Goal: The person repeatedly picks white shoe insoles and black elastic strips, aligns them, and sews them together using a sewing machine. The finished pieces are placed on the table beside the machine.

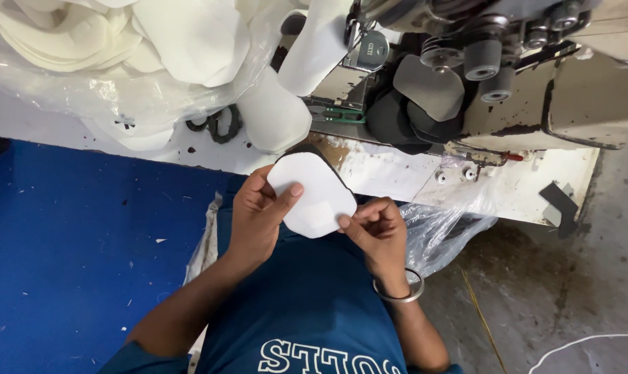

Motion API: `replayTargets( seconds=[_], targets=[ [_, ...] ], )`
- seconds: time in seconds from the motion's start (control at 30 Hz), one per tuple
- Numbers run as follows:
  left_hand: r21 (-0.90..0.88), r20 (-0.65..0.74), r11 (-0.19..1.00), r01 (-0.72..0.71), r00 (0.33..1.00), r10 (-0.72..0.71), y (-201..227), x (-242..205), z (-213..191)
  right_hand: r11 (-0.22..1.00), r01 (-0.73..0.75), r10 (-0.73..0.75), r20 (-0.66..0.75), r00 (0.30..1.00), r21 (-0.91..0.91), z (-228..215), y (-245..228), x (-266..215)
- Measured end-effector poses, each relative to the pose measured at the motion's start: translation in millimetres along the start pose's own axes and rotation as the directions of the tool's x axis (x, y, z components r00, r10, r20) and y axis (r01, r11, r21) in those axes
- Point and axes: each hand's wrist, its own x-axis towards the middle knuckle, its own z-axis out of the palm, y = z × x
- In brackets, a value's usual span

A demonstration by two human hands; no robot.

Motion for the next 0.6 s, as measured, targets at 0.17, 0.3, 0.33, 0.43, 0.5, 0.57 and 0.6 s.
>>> replayTargets(
  seconds=[0.17,0.3,0.33,0.43,0.5,0.57,0.6],
  targets=[
    [0.056,0.004,0.998,-0.032,0.999,0.032,8,-2,5,0.999,-0.049,0.049,-0.02,0.999,-0.015,5,-12,0],
    [0.127,0.028,0.988,-0.085,0.996,0.082,11,-4,5,0.998,-0.048,0.048,-0.014,0.999,-0.046,5,-11,-2],
    [0.127,0.048,0.986,-0.108,0.994,0.102,12,-5,5,0.997,-0.046,0.045,-0.015,0.999,-0.061,4,-10,-3],
    [0.132,0.06,0.983,-0.13,0.991,0.123,17,-6,8,0.996,-0.042,0.041,-0.013,0.999,-0.082,4,-7,-4],
    [0.14,0.053,0.982,-0.13,0.991,0.124,20,-7,10,0.995,-0.04,0.039,-0.012,0.999,-0.088,4,-8,-5],
    [0.183,0.067,0.973,-0.138,0.99,0.128,22,-8,11,0.994,-0.054,0.054,-0.006,0.999,-0.099,6,-11,-5],
    [0.182,0.067,0.973,-0.139,0.989,0.128,24,-8,12,0.994,-0.053,0.053,-0.006,0.999,-0.099,8,-15,-4]
  ],
)
